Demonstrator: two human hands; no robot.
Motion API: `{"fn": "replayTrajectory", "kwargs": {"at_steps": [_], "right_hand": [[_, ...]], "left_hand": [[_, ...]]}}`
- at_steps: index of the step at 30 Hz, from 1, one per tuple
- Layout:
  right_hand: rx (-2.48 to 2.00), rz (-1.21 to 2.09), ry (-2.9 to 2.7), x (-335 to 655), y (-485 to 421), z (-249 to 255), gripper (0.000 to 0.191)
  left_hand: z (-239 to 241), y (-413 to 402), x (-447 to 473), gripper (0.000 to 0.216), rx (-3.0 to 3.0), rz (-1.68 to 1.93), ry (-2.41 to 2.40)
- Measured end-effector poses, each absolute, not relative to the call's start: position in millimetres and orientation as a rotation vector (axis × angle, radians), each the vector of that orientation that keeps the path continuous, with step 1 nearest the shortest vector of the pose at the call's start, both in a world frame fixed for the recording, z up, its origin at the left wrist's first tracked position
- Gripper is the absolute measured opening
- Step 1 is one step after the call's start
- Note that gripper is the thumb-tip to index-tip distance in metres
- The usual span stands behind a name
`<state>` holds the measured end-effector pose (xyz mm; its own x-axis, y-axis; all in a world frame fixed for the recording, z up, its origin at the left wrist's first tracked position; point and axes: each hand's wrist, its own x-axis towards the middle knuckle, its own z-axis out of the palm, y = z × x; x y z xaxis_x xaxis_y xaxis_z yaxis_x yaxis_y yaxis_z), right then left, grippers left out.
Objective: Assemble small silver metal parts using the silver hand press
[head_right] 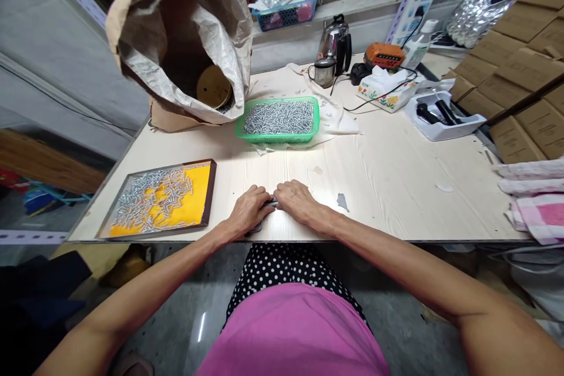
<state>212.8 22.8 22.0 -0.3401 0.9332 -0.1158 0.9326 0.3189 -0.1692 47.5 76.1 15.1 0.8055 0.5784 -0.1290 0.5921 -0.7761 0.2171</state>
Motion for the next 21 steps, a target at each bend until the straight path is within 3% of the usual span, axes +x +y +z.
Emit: {"fn": "replayTrajectory", "kwargs": {"at_steps": [4,10,21], "right_hand": [[-1.821,0.311,-2.505,215.4,24.1,17.2,0.014],[-1.548,0.420,-2.463,248.1,42.1,4.2,0.046],[-1.736,0.078,-2.488,241.1,75.1,-2.7,0.015]], "left_hand": [[17.7,77.9,48.5,0.018,2.754,-0.117,0.945],[6.9,56.8,39.9,0.047,2.770,0.100,1.101],[-19.4,-2.5,41.3,0.056,2.642,0.383,0.828]]}}
